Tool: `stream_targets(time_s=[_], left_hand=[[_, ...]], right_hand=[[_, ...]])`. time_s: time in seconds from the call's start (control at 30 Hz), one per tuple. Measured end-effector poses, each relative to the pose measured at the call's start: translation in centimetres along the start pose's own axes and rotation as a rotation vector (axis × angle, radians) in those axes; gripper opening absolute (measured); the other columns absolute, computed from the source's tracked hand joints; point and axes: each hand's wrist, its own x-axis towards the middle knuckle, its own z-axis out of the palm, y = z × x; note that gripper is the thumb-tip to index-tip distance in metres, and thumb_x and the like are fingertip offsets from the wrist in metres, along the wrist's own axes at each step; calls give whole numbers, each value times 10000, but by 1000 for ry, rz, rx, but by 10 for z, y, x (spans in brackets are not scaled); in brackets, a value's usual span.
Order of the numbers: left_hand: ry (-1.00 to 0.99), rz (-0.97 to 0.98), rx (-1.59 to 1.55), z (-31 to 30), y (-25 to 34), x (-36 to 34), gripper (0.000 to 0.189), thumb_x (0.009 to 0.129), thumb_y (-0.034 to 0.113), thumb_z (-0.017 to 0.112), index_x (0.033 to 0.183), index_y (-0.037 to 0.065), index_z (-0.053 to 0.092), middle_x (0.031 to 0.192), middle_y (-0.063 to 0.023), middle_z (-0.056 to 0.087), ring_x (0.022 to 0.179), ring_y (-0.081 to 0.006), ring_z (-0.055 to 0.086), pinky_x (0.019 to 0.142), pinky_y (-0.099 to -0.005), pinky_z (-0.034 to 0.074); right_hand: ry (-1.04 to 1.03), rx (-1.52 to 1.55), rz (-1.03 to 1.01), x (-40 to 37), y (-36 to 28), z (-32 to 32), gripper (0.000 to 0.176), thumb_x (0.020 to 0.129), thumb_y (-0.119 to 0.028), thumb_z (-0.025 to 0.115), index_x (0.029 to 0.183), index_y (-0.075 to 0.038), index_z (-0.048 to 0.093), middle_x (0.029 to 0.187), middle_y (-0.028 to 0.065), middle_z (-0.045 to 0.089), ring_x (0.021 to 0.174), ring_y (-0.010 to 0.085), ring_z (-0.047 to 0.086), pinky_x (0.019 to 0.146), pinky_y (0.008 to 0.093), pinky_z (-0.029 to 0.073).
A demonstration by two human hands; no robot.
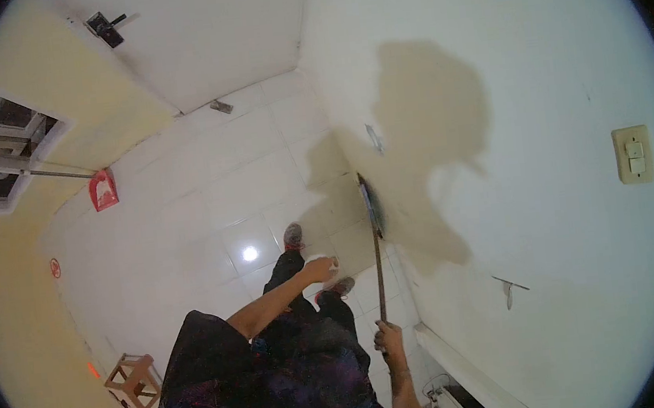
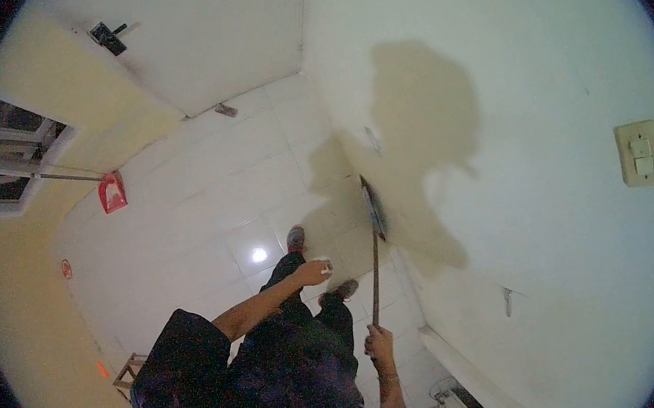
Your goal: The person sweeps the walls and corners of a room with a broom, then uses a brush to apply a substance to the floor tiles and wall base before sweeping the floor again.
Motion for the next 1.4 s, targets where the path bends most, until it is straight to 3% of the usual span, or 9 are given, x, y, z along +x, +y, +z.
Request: stream_targets(time_s=[0.2,0.3,0.47,0.57,0.8,0.93,1.1,1.23,1.4], left_hand=[[368,-208,-387,-97,17,-49,331,870,306,567,1067,41,581,1021,-168,649,961,-311,621,845,-401,471],[473,-252,-466,-114,10,-66,301,880,276,570,1048,28,586,1002,-157,655,940,-279,633,833,-368,482],[553,-227,-620,-113,-16,-71,277,888,234,566,1034,0,588,976,-151,656,930,-252,635,806,-353,491],[629,-178,-666,-134,-10,-84,281,892,227,565,1041,-11,584,923,-122,651,863,-221,631,737,-339,511],[843,-284,-903,-170,9,-121,258,902,222,559,1032,0,581,817,-60,593,681,-123,566,549,-278,507],[855,-306,-980,-153,-12,-109,250,897,226,571,1039,21,586,828,-62,601,697,-132,574,590,-278,497],[867,-298,-970,-142,-27,-100,259,900,254,574,1044,39,589,886,-80,628,750,-146,583,695,-299,495],[845,-338,-959,-175,-15,-123,257,903,259,570,1054,51,588,931,-100,638,800,-170,605,713,-312,499],[832,-426,-910,-212,15,-122,321,890,260,596,1142,65,557,1025,-121,624,879,-228,624,798,-348,504]], right_hand=[[57,-69,-48,-221,-70,-23,272,904,-230,567,1057,-6,570,504,-23,388,355,94,358,329,265,267],[17,95,-8,-227,-90,-7,288,916,-242,556,1081,-6,567,496,-22,377,361,92,351,332,271,272],[-29,-225,-296,13,-76,58,177,865,-217,611,869,-46,565,519,-33,389,370,83,346,348,269,308],[-31,-142,-190,114,-91,97,143,855,-186,618,871,-55,562,544,-32,428,383,70,350,348,242,299],[-79,-70,-188,-140,-163,59,343,907,-257,567,1101,24,544,541,-50,347,386,67,335,351,240,276],[-147,94,-137,-199,-183,66,332,924,-233,543,1149,7,506,536,-73,283,376,43,289,326,216,227],[-209,-225,-403,40,-179,141,279,860,-273,635,996,-31,604,555,-39,393,421,68,355,380,226,283],[-334,-103,-236,112,-214,175,255,888,-252,598,1006,-27,576,558,-44,391,432,65,363,373,223,272],[-165,-224,-295,-112,-267,106,326,919,-231,549,1121,25,544,531,-72,342,390,39,321,344,210,279]])
